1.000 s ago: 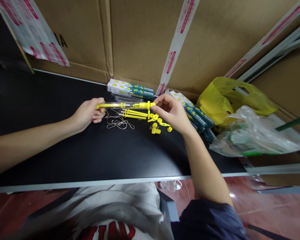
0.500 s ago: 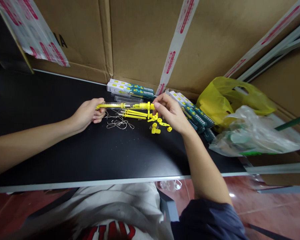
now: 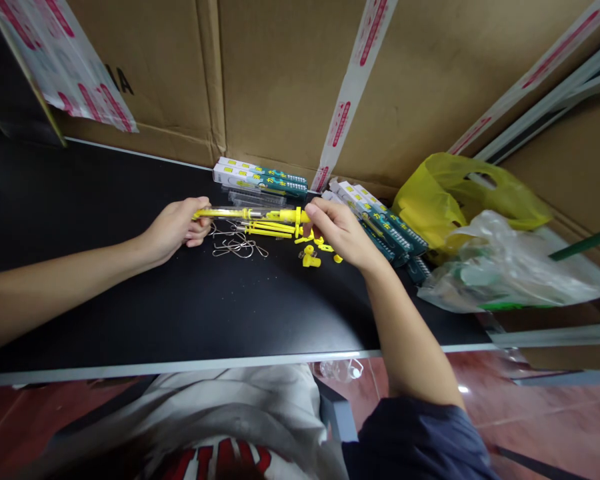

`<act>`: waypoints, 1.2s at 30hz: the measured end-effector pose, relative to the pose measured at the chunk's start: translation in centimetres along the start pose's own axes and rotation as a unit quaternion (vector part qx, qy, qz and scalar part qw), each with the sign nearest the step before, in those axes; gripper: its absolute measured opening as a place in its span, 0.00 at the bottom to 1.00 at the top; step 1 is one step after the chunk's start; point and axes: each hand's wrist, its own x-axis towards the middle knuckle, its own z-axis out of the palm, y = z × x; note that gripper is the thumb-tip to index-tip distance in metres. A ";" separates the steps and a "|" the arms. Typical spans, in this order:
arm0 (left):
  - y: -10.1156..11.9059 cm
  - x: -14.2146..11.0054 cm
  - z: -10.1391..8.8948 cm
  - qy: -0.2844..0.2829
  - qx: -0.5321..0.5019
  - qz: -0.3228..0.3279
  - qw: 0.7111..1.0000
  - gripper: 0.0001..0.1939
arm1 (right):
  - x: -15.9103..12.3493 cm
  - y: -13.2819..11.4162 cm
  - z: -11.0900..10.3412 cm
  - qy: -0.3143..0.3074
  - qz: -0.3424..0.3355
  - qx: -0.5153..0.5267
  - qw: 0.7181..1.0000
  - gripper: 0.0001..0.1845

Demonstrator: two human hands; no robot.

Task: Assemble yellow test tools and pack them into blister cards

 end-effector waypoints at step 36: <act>0.0 0.0 0.0 0.009 -0.003 -0.002 1.000 0.14 | -0.1 -0.4 0.3 -0.019 0.005 0.095 0.995 0.15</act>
